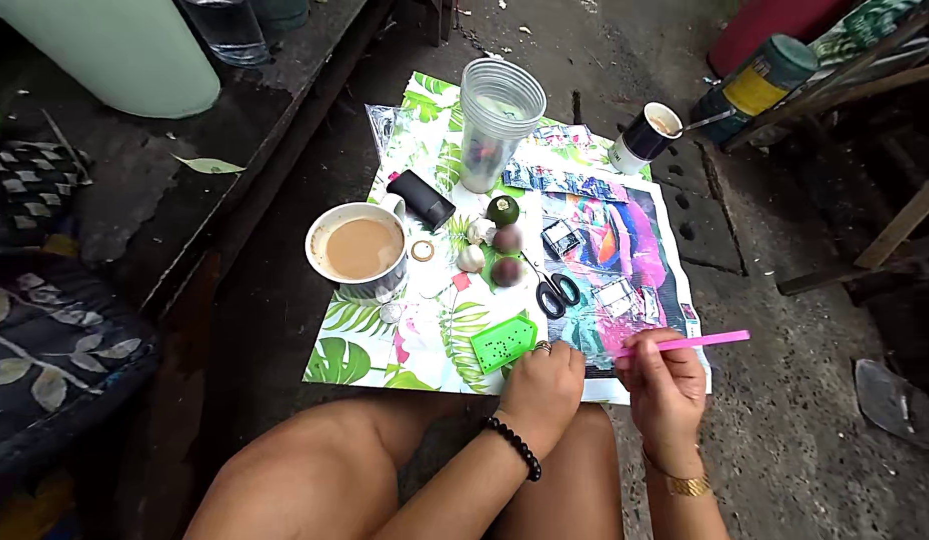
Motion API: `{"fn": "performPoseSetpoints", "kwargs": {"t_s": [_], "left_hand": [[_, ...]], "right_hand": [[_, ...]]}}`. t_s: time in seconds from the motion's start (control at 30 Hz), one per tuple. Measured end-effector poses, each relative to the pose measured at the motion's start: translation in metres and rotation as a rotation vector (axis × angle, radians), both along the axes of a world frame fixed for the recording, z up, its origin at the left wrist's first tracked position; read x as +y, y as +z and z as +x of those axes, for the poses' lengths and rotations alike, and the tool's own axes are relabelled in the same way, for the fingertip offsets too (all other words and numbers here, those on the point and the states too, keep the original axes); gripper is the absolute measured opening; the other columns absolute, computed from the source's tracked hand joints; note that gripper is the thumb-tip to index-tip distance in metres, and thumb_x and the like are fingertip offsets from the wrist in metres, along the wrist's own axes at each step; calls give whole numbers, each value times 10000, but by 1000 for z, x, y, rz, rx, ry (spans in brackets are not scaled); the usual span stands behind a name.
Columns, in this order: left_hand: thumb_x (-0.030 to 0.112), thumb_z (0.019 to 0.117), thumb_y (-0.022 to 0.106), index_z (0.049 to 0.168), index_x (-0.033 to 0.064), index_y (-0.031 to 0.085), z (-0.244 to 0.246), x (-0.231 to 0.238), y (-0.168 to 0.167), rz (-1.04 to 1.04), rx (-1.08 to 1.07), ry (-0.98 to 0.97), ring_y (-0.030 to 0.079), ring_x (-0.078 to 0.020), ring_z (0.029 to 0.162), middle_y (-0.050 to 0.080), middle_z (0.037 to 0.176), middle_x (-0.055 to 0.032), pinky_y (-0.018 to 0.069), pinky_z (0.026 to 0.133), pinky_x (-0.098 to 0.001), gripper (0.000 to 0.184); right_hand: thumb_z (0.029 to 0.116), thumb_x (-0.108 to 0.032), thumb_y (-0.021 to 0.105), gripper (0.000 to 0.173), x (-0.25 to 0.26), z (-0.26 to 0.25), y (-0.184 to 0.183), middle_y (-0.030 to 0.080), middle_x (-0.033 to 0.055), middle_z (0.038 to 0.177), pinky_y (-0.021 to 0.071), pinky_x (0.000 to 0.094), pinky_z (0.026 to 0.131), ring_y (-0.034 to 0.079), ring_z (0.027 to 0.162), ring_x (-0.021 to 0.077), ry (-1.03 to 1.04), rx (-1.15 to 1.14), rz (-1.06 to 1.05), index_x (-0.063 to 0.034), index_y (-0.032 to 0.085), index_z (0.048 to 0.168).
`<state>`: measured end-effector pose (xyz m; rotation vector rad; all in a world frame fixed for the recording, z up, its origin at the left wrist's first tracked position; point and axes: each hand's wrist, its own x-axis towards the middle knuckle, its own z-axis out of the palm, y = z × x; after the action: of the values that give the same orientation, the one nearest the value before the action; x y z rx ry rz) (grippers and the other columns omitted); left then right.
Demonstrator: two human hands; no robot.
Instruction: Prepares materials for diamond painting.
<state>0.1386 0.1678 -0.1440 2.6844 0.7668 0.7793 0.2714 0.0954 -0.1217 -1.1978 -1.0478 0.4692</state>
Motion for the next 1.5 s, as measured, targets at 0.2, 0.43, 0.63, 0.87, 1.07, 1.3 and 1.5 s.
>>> {"fn": "performPoseSetpoints", "kwargs": {"t_s": [0.2,0.43,0.63,0.87,1.07,1.3,1.5], "left_hand": [[-51,851,652,876,-9,722,-3,3,-2,0,8,0,699,-279,656,665,780,-143,547,512,-363,85],[-56,846,657,889,-2,729,-3,5,-3,-1,23,-8,702,-288,667,674,796,-146,544,511,-369,100],[-47,855,642,867,9,725,-3,5,-8,25,-7,0,686,-272,642,661,769,-130,530,500,-354,100],[-47,858,634,861,10,722,-3,5,-8,30,-15,-1,683,-268,642,657,763,-128,526,500,-343,105],[-42,859,633,867,12,727,-3,6,-8,34,-9,1,678,-261,633,655,762,-124,520,496,-341,109],[-40,853,641,860,10,724,-3,6,-9,34,-12,-3,674,-260,620,648,749,-124,514,485,-337,98],[-37,857,639,858,10,727,-3,6,-9,37,-18,0,677,-262,624,652,754,-126,517,488,-340,100]], "right_hand": [[1062,-141,502,186,-11,2,-53,649,-100,805,496,131,587,565,642,-52,-136,-277,-48,-121,658,963],[1065,-159,498,210,-14,4,-64,621,-51,784,480,130,587,537,629,-43,-169,-385,-54,-64,637,939],[1070,-179,502,232,-14,3,-65,627,-32,785,488,136,601,548,641,-33,-185,-422,-36,-50,641,936],[1070,-175,502,238,-13,3,-66,637,-18,796,506,142,636,571,674,-25,-183,-446,-33,-40,643,932],[1070,-181,506,236,-13,2,-66,636,-20,802,506,136,647,575,686,-31,-183,-461,-23,-43,638,932],[1073,-178,498,243,-12,1,-65,636,0,810,516,138,696,592,723,-23,-184,-533,-12,-34,623,924],[1078,-190,481,262,-12,0,-64,623,32,805,520,153,727,607,751,11,-190,-611,-13,-24,610,922]]}}
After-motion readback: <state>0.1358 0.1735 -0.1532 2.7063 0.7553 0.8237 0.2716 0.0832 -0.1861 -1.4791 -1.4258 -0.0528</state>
